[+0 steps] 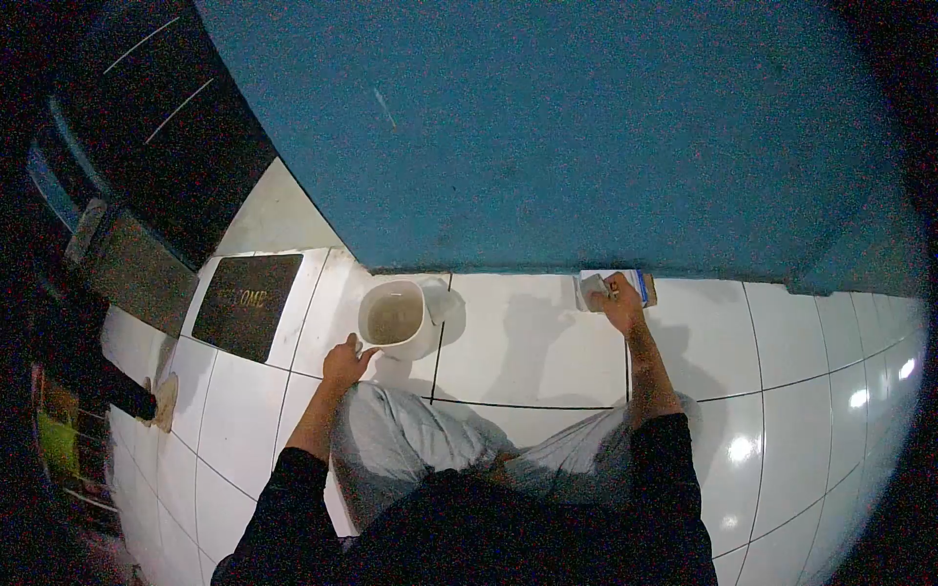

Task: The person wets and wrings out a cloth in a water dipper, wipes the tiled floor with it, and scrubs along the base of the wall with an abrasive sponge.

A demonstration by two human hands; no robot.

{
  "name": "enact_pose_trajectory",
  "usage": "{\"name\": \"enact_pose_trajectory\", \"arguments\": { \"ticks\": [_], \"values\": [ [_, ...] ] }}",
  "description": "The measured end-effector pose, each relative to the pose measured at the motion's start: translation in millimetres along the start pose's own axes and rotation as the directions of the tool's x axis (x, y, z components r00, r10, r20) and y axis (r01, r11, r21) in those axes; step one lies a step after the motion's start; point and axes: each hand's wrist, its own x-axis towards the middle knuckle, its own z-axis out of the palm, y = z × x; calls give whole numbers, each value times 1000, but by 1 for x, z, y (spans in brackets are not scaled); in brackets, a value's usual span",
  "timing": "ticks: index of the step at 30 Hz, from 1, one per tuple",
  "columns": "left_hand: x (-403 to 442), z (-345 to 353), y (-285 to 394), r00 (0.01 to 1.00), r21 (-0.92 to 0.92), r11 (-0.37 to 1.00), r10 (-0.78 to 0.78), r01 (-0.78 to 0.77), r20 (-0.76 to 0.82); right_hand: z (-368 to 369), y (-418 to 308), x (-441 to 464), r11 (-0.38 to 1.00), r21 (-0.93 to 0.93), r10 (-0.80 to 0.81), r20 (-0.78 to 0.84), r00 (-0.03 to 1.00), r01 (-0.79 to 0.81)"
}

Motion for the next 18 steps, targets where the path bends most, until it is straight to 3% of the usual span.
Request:
{"name": "enact_pose_trajectory", "arguments": {
  "ticks": [2, 4, 8, 14, 16, 18],
  "values": [
    [0, 2, 2, 999, 3, 1000, 10, -9, -45, -3, -13, -7, 1000, 23, 14, 30, 999, -14],
    [2, -4, 11, 1000, 14, 1000, -19, 19, -25, -6, -23, -13, 988, -154, 30, 15, 999, -28],
    [6, -7, 22, 999, 9, 1000, -30, 30, -31, -9, -22, -20, 990, -141, 1, 45, 999, 5],
    [8, 9, 52, 992, -187, 979, -92, 76, -82, -5, -11, -18, 999, -25, -33, 69, 997, 35],
    [6, 19, 59, 985, -313, 944, -143, 105, -100, -2, -2, -16, 987, -154, -33, 28, 999, 37],
    [13, 42, 51, 980, -304, 952, -81, 22, -183, -6, -3, -18, 984, -174, -39, 37, 999, 44]
  ]
}}
